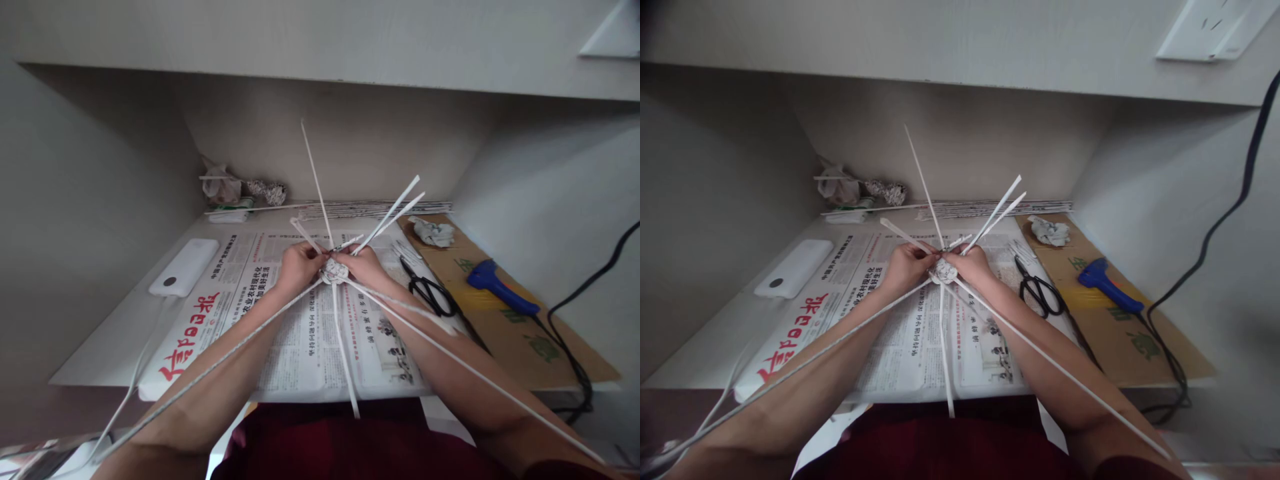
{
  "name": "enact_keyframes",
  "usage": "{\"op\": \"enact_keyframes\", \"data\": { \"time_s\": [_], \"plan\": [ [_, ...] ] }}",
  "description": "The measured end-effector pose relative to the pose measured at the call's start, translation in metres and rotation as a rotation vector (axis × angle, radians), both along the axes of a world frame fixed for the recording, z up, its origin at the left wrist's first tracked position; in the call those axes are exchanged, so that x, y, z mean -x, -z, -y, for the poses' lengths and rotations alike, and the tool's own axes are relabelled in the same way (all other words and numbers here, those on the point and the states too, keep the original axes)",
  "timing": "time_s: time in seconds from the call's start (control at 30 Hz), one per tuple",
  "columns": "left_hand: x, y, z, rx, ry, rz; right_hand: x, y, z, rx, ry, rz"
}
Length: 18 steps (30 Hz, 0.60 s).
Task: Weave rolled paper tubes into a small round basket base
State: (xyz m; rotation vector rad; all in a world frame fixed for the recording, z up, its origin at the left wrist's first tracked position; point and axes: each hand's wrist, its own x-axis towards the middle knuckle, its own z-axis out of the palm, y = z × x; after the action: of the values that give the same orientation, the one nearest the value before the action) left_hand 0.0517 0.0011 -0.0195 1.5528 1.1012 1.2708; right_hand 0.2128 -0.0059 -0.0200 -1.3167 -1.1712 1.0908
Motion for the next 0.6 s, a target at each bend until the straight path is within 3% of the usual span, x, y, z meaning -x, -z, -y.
{"op": "enact_keyframes", "data": {
  "time_s": [0.17, 0.33, 0.47, 0.6],
  "plan": [
    [0.002, -0.003, 0.003, -0.039, -0.044, -0.237, 0.004, -0.004, 0.005, -0.047, -0.067, -0.041],
    [0.003, -0.007, 0.005, -0.096, -0.065, -0.27, 0.009, -0.011, 0.011, -0.028, -0.021, -0.07],
    [0.001, 0.002, -0.002, -0.001, 0.0, -0.101, 0.008, -0.011, 0.008, -0.016, 0.06, 0.007],
    [0.001, 0.006, -0.007, 0.286, 0.108, 0.204, 0.003, -0.004, 0.001, -0.001, 0.06, 0.017]
  ]
}}
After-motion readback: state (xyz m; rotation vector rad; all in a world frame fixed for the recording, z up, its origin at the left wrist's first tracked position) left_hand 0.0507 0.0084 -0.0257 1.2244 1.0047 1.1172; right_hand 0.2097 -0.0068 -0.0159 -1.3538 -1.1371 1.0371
